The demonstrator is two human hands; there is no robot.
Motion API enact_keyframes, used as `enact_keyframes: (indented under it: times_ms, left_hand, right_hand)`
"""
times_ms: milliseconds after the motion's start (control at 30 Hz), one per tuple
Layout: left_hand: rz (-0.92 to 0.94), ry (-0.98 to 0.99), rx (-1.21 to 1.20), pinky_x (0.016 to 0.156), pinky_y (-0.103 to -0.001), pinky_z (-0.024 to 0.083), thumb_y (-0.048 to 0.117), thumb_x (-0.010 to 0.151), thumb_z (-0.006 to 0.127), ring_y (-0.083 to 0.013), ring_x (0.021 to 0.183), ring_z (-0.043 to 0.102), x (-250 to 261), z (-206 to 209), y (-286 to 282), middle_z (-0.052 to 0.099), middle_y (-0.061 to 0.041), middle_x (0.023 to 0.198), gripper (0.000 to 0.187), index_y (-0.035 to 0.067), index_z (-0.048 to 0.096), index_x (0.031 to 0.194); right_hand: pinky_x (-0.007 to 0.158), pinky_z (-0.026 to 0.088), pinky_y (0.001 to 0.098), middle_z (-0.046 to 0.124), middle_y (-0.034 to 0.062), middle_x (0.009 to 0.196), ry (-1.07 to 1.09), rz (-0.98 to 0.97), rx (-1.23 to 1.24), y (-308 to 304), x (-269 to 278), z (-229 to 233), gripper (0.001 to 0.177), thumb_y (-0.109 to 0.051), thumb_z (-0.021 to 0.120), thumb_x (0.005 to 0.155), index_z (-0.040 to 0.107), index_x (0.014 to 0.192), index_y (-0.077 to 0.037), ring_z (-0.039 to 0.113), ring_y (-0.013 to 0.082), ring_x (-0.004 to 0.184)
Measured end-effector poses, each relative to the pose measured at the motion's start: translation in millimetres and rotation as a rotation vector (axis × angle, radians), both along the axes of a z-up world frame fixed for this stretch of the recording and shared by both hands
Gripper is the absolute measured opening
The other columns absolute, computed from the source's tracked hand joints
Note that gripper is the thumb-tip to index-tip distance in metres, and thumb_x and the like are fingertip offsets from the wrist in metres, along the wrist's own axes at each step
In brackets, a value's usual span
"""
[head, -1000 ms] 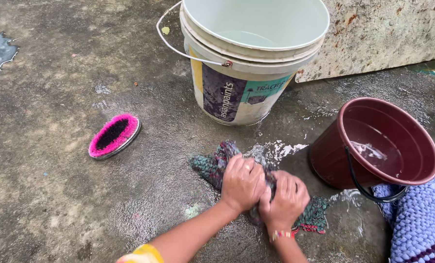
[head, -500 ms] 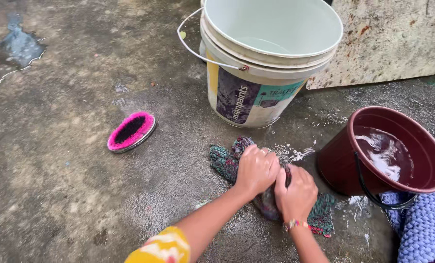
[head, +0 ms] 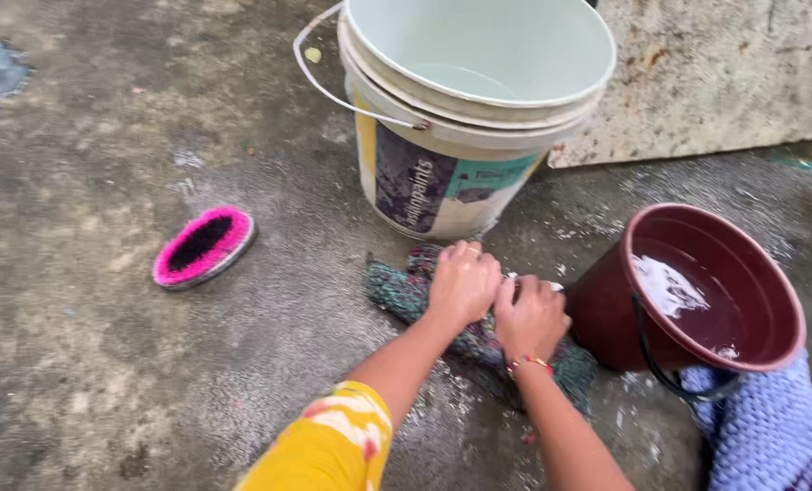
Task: The person washes a woven door mat by hand, dipping it into a bucket of water and a small tub, and scrubbing and squeezing it on the ground.
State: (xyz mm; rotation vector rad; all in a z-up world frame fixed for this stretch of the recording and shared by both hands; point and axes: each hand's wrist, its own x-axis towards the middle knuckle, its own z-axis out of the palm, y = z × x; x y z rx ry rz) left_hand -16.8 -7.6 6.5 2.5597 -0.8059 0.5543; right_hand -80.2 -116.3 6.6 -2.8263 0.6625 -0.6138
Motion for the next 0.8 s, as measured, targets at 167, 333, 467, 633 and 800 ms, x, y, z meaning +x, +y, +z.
enact_keyframes:
  times_ms: [167, 333, 467, 633, 800]
  left_hand:
    - [-0.055, -0.159, -0.179, 0.101, -0.052, 0.044, 0.027, 0.084, 0.061, -0.0346, 0.108, 0.066, -13.9, -0.9, 13.1, 0.074, -0.020, 0.109, 0.025, 0.007, 0.073, 0.081]
    - [-0.143, 0.261, -0.197, 0.107, -0.049, 0.047, 0.027, 0.095, 0.056, -0.0353, 0.091, 0.070, -55.9, 29.7, 49.7, 0.074, -0.020, 0.090, 0.030, 0.006, 0.072, 0.080]
    - [-0.118, 0.072, -0.331, 0.095, -0.050, 0.046, 0.028, 0.093, 0.060, -0.0351, 0.092, 0.064, -105.4, 38.3, 70.8, 0.068, -0.017, 0.090, 0.025, 0.006, 0.066, 0.083]
    - [-0.138, -0.129, -0.350, 0.088, -0.047, 0.040, 0.025, 0.087, 0.059, -0.0317, 0.096, 0.057, -101.7, 26.2, 74.1, 0.060, -0.013, 0.094, 0.018, 0.007, 0.060, 0.090]
    - [-0.013, 0.078, -0.230, 0.089, -0.050, 0.041, 0.027, 0.092, 0.054, -0.0313, 0.098, 0.058, -30.1, 12.2, 26.4, 0.067, -0.013, 0.092, 0.027, 0.006, 0.066, 0.081]
  right_hand:
    - [0.082, 0.051, 0.0502, 0.075, 0.0121, 0.115, -0.218, 0.195, -0.067, 0.9, -18.5, 4.1, 0.040, -0.040, 0.058, 0.094, 0.076, 0.116, -0.011, 0.067, 0.0345, 0.103]
    - [0.093, 0.054, 0.0393, 0.076, 0.0062, 0.106, -0.213, 0.137, 0.220, 27.7, -68.3, 24.9, 0.032, -0.043, 0.062, 0.097, 0.079, 0.103, -0.017, 0.071, 0.0269, 0.099]
    - [0.107, 0.046, 0.0446, 0.075, -0.0002, 0.112, -0.437, 0.188, 0.069, 62.9, -109.1, 29.4, 0.022, -0.032, 0.059, 0.094, 0.074, 0.098, -0.016, 0.067, 0.0236, 0.112]
    - [0.114, 0.038, 0.0519, 0.072, -0.0013, 0.118, -0.481, 0.166, -0.071, 63.7, -95.6, 6.7, 0.022, -0.029, 0.057, 0.086, 0.073, 0.094, -0.017, 0.060, 0.0243, 0.120]
    - [0.104, 0.049, 0.0501, 0.073, 0.0031, 0.115, -0.048, -0.048, 0.110, 16.2, -16.8, -16.9, 0.028, -0.039, 0.053, 0.103, 0.076, 0.108, -0.025, 0.064, 0.0282, 0.113]
